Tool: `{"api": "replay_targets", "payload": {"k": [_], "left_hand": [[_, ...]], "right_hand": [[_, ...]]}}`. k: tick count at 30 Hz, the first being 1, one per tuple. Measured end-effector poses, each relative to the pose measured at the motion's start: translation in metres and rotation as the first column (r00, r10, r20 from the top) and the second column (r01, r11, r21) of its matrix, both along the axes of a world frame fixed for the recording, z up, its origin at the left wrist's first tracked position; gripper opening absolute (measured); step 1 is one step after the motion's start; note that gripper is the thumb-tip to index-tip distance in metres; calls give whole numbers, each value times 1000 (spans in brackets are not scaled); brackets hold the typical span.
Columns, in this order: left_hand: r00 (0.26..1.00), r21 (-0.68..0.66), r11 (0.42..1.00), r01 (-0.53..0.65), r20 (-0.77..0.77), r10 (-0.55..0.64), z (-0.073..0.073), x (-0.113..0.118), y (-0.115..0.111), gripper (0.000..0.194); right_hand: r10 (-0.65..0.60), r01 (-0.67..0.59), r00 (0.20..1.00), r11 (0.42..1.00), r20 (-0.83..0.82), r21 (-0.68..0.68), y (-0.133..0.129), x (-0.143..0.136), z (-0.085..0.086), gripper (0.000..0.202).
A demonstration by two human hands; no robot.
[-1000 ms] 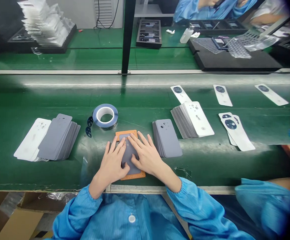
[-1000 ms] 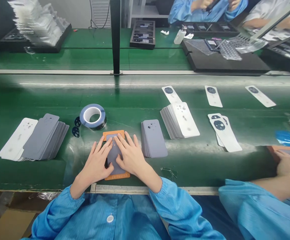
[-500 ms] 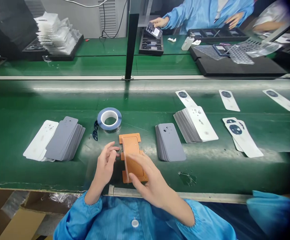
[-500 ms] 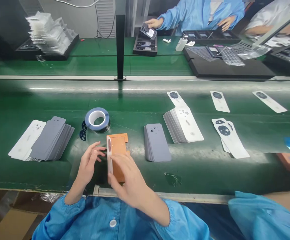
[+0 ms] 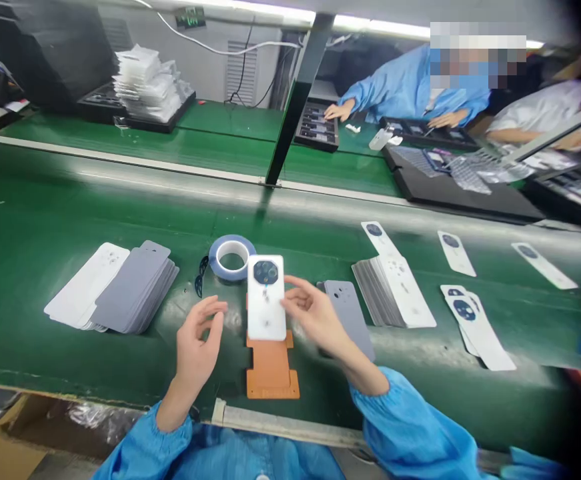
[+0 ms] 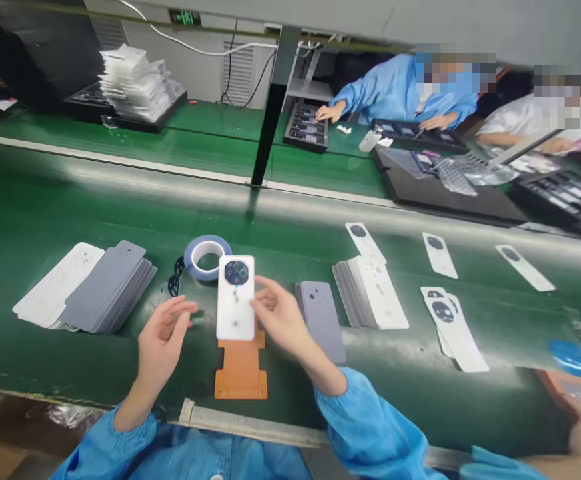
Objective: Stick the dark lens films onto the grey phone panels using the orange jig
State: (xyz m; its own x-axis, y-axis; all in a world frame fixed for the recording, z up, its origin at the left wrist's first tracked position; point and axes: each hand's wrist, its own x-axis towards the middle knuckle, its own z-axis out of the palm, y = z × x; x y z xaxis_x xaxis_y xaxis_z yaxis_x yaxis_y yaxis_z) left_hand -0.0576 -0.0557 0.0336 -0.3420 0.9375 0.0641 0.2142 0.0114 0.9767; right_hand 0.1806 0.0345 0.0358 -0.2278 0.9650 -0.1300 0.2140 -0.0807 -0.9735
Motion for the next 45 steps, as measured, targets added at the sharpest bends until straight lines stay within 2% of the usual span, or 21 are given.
{"api": "replay_targets", "payload": {"k": [2,3,4,5,7,8,10,13,17,20,22,23,24,25,26,28,31,36,42,45], "left_hand": [[950,199,970,-138,-250,187,-2,-11,-1,31],[911,234,954,-186,-322,257,-4,-17,0,36],[892,207,954,-217,-356,280,-8,-23,0,45],[901,124,965,-231,-347,260,-12,-28,1,55],[969,-124,980,-155,-211,127,-23,-37,2,67],[993,-214,973,-86,-101,66,-29,-40,3,66],[997,-274,962,12,79,10,-37,-45,4,61],[967,-282,958,60,254,14,-38,-49,5,60],[912,-297,946,128,409,5,-28,-51,10,58],[889,-292,942,165,458,-14,-24,-53,18,56],[889,-280,943,180,457,-33,-25,-54,22,57],[892,-273,944,186,449,-46,-26,-55,24,57],[897,-267,944,195,437,-62,-27,-56,25,58],[902,-263,943,203,425,-75,-27,-57,26,59],[907,-260,943,208,412,-87,-28,-58,26,60],[918,-261,943,204,386,-92,-27,-61,23,62],[932,-270,946,182,354,-78,-25,-61,17,59],[933,-289,940,179,352,-69,-20,-56,9,44],[964,-288,953,93,266,-14,-13,-55,3,42],[965,-281,956,89,262,-13,-7,-54,3,43]], "right_hand": [[-109,104,991,992,74,68,55,11,-3,51],[-162,150,973,985,162,82,84,15,-5,51],[-219,202,940,975,263,93,112,16,-7,50],[-249,227,918,968,309,106,138,16,-9,51],[-282,251,881,959,380,130,180,10,-12,50],[-290,255,866,957,408,138,195,6,-14,49],[-302,261,829,953,471,152,214,-3,-15,45],[-313,256,778,950,545,180,220,-9,-14,38],[-277,177,773,958,571,225,201,-13,-4,34],[-175,57,829,971,531,232,156,-27,4,28],[-24,-81,882,976,471,201,113,-44,8,24],[156,-234,904,960,398,155,92,-54,9,24],[318,-370,888,923,332,107,72,-64,10,24],[415,-458,859,884,299,90,55,-75,10,23],[452,-499,843,860,292,108,41,-86,10,23],[436,-505,841,846,321,171,25,-104,9,27],[360,-460,866,847,347,268,21,-120,6,32],[335,-420,888,871,316,256,23,-131,2,25],[320,-371,925,878,207,303,5,-120,7,12],[330,-353,935,900,127,257,-6,-102,11,7]]}}
